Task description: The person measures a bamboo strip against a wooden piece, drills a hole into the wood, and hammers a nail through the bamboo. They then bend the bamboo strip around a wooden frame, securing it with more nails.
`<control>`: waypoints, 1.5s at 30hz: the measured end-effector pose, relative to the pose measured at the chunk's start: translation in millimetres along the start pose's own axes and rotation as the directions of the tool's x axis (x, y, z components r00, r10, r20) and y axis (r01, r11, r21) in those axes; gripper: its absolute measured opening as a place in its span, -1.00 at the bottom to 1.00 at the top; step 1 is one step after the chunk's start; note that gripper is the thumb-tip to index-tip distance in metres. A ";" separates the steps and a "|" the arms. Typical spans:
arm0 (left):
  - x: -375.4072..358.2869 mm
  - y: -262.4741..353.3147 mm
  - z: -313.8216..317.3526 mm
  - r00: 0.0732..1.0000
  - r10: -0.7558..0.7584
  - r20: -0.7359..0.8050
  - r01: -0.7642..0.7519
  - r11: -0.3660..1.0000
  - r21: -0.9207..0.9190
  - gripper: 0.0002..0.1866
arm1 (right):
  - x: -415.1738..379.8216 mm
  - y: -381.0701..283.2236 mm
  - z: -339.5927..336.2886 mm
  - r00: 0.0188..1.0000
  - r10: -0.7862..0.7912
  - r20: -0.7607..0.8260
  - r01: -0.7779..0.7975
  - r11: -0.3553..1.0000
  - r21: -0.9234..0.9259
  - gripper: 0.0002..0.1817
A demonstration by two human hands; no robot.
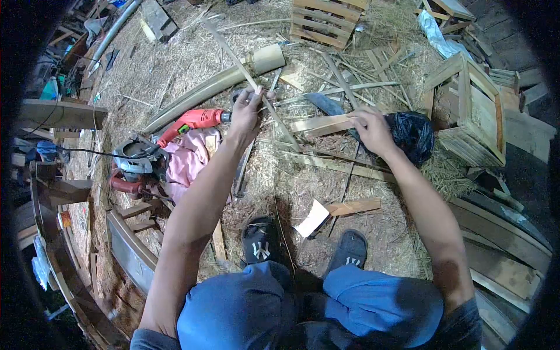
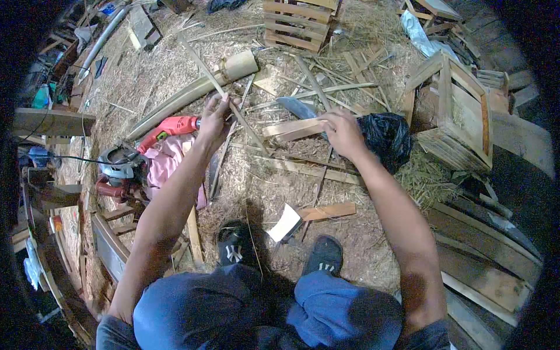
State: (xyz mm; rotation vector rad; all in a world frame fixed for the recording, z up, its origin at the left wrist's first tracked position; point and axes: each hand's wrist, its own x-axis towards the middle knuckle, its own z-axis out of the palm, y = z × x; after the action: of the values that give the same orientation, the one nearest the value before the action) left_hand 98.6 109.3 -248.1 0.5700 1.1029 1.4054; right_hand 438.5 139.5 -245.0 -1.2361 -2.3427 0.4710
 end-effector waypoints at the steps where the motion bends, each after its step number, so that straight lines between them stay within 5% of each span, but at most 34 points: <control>1: -3.9 0.8 2.0 0.999 -0.029 -0.034 0.030 0.999 0.023 -0.83 | 1.2 -7.1 4.3 0.990 0.114 0.087 -0.130 0.969 0.210 -0.76; 2: -7.3 1.0 5.0 0.996 -0.058 -0.068 0.061 0.997 0.045 -0.82 | 3.1 -13.6 8.3 0.959 0.204 0.195 -0.268 0.878 0.396 -0.74; 6: -10.9 -15.2 11.3 0.999 -0.042 -0.015 0.041 0.998 -0.047 -0.86 | 8.8 -48.8 16.9 0.940 0.157 0.304 -0.300 0.804 0.513 -0.66; 12: -20.5 -29.2 32.2 0.994 -0.107 0.024 0.108 0.993 -0.057 -0.79 | 19.1 -49.2 39.9 0.964 0.053 0.260 -0.152 0.914 0.377 -0.64; 14: -22.4 -32.0 36.4 0.993 -0.112 0.033 0.114 0.991 -0.076 -0.80 | 24.7 -49.7 37.9 0.867 0.162 0.472 -0.387 0.815 0.431 -0.66; 17: -22.3 -37.6 35.9 0.993 -0.111 0.051 0.116 0.988 -0.106 -0.81 | 25.1 -50.2 37.6 0.813 0.208 0.544 -0.536 0.632 0.560 -0.68; 24: -21.6 -38.3 37.7 0.987 -0.160 0.021 0.161 0.980 -0.115 -0.86 | 25.5 -49.8 36.0 0.784 0.262 0.562 -0.592 0.585 0.554 -0.70; 27: -21.6 -38.7 38.9 0.988 -0.156 0.010 0.156 0.979 -0.130 -0.86 | 23.6 -49.6 42.6 0.817 0.258 0.515 -0.527 0.698 0.486 -0.70; 29: -23.2 -34.1 42.7 0.988 -0.152 -0.002 0.150 0.978 -0.143 -0.85 | 18.3 -53.5 48.9 0.998 0.043 0.053 -0.064 0.870 0.489 -0.72; 38: -21.5 -39.1 40.4 0.987 -0.159 -0.025 0.156 0.982 -0.108 -0.77 | 16.6 -61.0 37.0 0.988 -0.147 0.043 0.139 0.978 0.156 -0.83; 45: -26.4 -35.4 40.2 0.985 -0.160 -0.068 0.156 0.986 -0.053 -0.78 | 15.4 -59.0 42.5 0.990 -0.052 0.128 0.020 0.971 0.240 -0.83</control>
State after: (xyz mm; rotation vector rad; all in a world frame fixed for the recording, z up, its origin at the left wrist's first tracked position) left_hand 154.9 90.3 -254.4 0.3916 1.1440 1.3186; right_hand 367.9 116.7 -248.4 -1.0775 -2.3300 0.8190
